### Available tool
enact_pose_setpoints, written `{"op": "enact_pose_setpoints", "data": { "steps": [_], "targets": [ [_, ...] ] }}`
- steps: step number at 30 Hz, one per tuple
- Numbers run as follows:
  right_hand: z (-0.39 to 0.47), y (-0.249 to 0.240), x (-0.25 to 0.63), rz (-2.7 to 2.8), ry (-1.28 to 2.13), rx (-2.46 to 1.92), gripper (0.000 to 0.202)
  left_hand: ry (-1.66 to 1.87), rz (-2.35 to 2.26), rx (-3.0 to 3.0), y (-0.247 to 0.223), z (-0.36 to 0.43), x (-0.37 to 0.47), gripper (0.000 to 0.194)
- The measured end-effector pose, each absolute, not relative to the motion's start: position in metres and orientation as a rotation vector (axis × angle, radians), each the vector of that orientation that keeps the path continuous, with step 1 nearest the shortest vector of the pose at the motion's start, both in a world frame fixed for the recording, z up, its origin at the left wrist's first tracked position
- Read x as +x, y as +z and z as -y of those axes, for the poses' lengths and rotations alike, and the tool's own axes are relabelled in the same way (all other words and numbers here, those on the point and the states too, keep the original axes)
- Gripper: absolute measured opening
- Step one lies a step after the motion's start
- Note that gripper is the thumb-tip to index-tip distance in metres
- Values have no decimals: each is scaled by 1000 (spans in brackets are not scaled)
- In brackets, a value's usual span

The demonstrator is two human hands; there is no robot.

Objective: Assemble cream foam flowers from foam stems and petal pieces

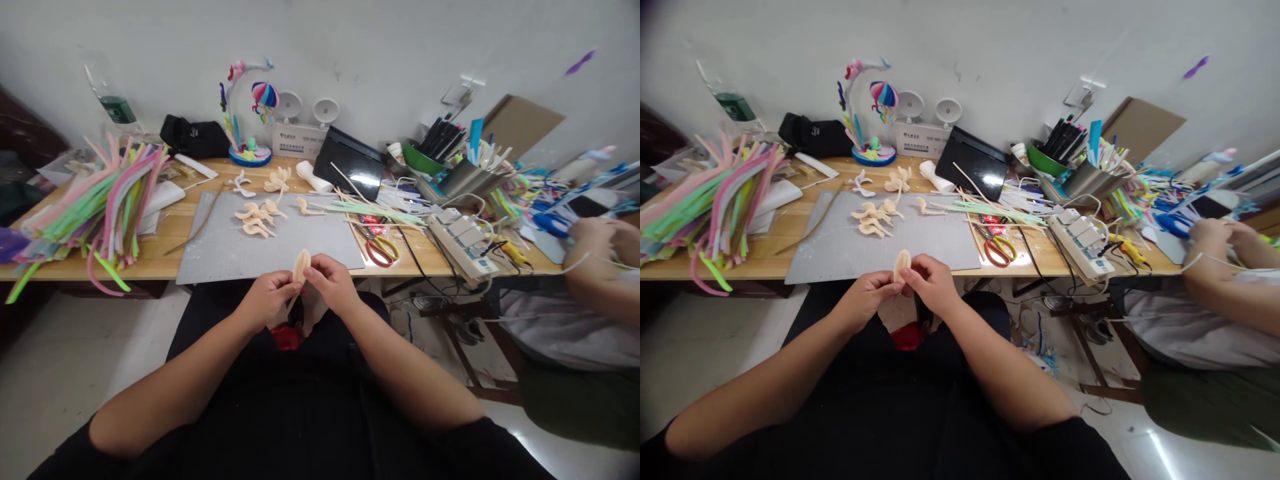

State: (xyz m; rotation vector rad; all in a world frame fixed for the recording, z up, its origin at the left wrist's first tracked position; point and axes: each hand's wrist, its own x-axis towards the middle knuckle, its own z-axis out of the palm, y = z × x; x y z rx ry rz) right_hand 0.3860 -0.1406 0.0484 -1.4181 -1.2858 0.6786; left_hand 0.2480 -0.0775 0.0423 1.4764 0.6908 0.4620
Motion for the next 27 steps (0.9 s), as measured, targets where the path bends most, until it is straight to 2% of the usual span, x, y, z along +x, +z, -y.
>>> {"op": "enact_pose_setpoints", "data": {
  "steps": [2,8,13,23,27],
  "targets": [
    [136,50,390,1269,860,-1399,26,406,-669,1525,45,79,247,24],
    [129,43,387,998,900,-1352,27,473,-691,1501,42,85,249,22],
    [130,48,392,1147,1120,-1262,33,365,-582,1521,39,83,247,25],
    [134,41,390,1086,1129,-1216,38,260,-380,1411,36,83,249,30],
    [133,39,391,1102,1132,-1267,39,198,-331,1670,37,77,249,32]
  ]
}}
